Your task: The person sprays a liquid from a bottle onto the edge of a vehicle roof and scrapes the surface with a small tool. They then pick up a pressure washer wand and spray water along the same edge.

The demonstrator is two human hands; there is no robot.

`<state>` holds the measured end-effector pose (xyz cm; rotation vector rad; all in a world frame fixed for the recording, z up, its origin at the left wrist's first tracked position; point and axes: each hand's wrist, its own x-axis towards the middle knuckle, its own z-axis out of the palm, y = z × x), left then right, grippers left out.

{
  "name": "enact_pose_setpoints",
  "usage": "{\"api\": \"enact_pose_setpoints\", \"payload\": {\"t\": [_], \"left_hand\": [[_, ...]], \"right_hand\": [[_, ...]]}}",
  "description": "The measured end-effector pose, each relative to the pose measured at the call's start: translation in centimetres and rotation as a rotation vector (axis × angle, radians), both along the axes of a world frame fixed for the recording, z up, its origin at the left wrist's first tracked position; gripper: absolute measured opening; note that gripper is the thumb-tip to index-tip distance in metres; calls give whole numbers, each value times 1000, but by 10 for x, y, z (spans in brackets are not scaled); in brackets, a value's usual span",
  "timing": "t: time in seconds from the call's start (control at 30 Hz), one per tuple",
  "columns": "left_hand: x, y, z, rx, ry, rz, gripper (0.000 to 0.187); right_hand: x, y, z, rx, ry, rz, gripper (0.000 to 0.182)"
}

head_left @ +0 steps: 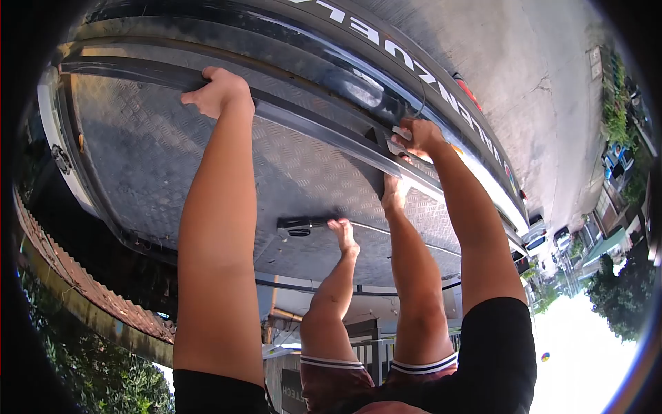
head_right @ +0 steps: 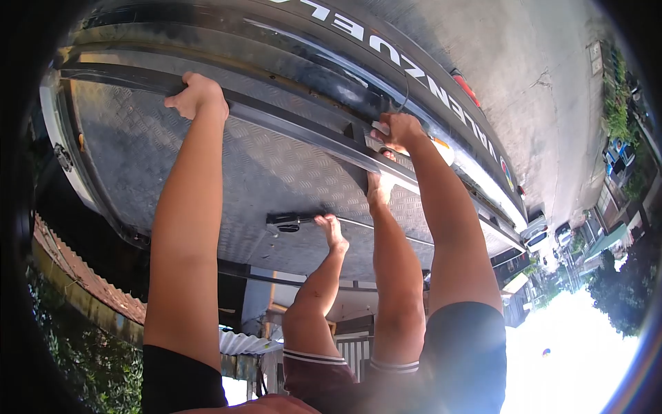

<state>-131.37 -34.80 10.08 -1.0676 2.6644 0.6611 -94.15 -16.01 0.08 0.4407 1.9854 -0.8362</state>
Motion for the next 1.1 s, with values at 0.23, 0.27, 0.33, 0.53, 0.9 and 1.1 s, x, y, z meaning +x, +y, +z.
{"api": "enact_pose_setpoints", "payload": {"t": [0.23,0.27,0.33,0.53,0.9,1.1], "left_hand": [[0,2,0,52,24,78,67],[0,-2,-5,33,35,75,67],[2,-2,-6,20,44,57,69],[10,-2,-9,59,176,28,71],[-17,-50,-38,273,290,-122,79],[-136,-66,-26,106,291,-26,85]], "right_hand": [[-20,-2,-4,-52,32,36,37],[-25,-1,-2,-53,47,41,37],[-35,-2,1,-55,75,50,37],[-55,-5,-7,-43,127,94,38],[-70,-12,6,-71,160,87,48],[-86,-10,1,-83,146,49,49]]}}
